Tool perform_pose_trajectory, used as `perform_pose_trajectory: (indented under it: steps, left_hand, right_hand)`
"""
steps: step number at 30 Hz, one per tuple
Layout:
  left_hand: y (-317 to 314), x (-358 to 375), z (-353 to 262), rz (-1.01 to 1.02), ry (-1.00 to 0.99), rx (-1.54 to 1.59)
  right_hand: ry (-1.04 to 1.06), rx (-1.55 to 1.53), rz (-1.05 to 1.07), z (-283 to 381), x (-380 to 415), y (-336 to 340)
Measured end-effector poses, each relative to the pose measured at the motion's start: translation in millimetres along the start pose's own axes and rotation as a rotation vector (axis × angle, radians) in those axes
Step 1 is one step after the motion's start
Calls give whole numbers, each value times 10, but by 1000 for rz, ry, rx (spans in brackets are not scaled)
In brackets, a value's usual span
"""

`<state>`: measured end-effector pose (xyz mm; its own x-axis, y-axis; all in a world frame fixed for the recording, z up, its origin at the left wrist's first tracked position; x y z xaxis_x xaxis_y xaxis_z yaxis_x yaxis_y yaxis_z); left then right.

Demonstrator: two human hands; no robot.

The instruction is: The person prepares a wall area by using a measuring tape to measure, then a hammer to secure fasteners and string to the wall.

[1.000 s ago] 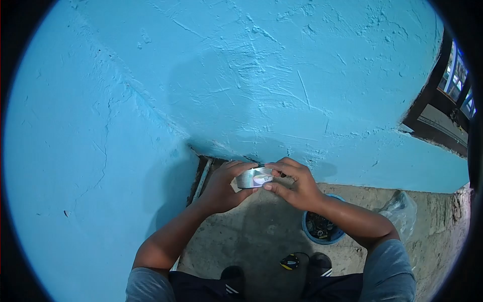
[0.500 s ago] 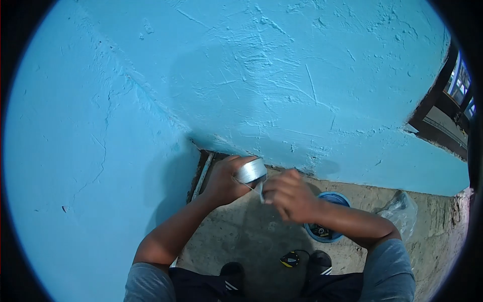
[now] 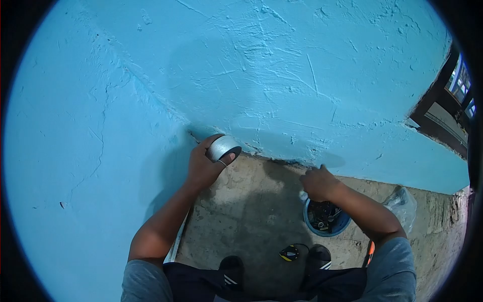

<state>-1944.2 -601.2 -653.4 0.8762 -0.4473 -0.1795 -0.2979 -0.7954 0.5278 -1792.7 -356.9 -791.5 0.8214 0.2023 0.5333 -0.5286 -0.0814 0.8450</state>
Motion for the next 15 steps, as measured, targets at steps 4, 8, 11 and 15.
perform_pose_trajectory:
  steps: [4,8,11,15]
  left_hand:
    - [-80,31,-207,-1,-29,-14]
    - [-241,87,-532,16,-109,-86]
    - [-131,109,-515,-30,-180,-325]
    - [261,299,-3,-85,-168,-549]
  right_hand:
    - [202,-565,-387,220,35,504]
    - [355,-1204,-545,852,-133,769]
    - [492,-1464,-315,1241,-374,693]
    - [352,-1588,-116,1082,-364,361]
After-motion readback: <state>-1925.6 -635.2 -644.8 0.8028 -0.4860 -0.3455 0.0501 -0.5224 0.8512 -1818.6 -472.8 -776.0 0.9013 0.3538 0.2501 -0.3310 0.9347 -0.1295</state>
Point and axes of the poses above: each hand's wrist, its own x-axis away from the middle knuckle, its own y-axis out of the back of the hand, z = x × y, the point moved 9 cm from there along -x, towards the middle knuckle
